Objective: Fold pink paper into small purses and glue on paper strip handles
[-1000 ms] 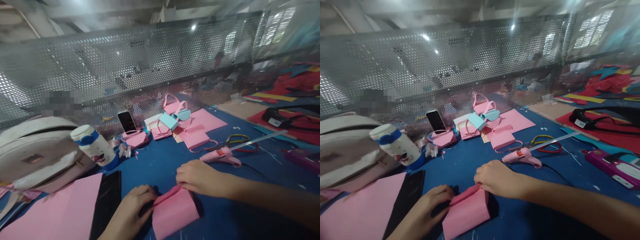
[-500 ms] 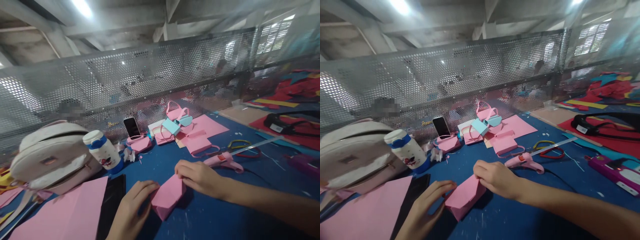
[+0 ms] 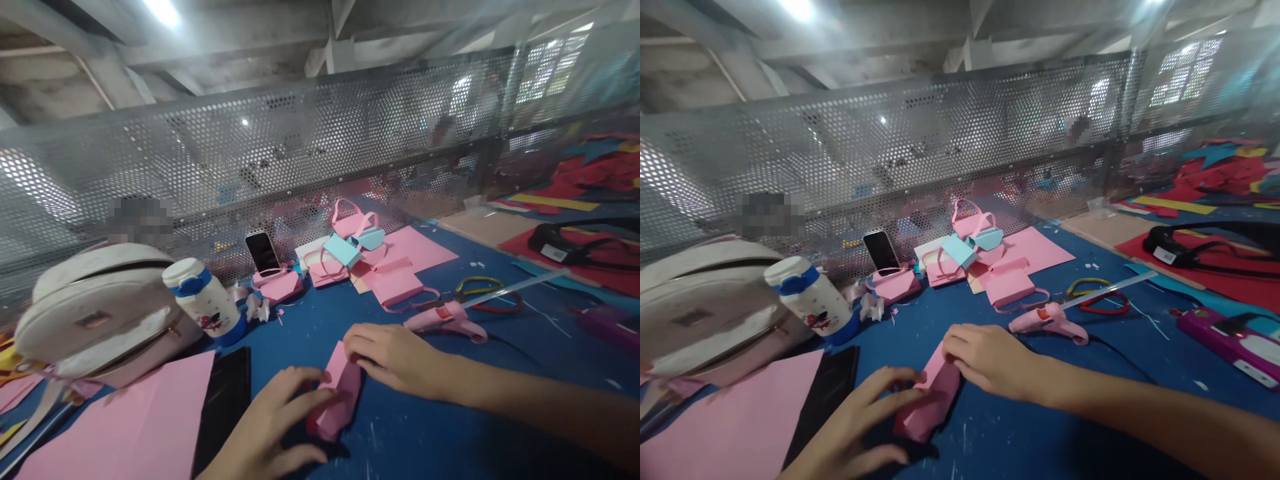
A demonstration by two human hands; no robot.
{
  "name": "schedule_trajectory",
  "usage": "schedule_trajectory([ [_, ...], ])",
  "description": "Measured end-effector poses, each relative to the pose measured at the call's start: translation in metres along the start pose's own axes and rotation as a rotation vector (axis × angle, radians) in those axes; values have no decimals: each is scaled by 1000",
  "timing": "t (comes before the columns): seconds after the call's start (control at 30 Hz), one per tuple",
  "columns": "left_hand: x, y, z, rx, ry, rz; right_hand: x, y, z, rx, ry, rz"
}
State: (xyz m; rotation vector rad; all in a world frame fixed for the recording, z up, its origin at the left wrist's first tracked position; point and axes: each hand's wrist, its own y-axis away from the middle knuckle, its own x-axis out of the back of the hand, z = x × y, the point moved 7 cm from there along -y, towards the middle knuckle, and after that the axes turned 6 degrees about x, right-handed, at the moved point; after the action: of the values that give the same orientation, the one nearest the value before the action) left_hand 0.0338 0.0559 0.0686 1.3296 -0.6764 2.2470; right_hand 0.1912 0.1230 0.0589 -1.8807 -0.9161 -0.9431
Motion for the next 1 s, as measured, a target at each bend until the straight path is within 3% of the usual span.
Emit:
schedule_trajectory([
  [0.1,-4,2,-16,99,271,-78,0,-1,5,-64,-157,58],
  [0.2,-7,2,-23,135,397,-97,-1,-1,9,-107,-314,124],
  [0.33,-13,0,-21,145,361,-75,-4,-2,11,-144,-498,180],
  [0.5,-19,2,-20,141,202,89,-7,-4,8,-114,-556,193],
  [0.7,-29,7,-28,199,200,62,-13,-3,11,-151,-563,185],
  [1.0,-32,1,-2,-133,-171,34,-23,-1,18,-217,-652,197],
])
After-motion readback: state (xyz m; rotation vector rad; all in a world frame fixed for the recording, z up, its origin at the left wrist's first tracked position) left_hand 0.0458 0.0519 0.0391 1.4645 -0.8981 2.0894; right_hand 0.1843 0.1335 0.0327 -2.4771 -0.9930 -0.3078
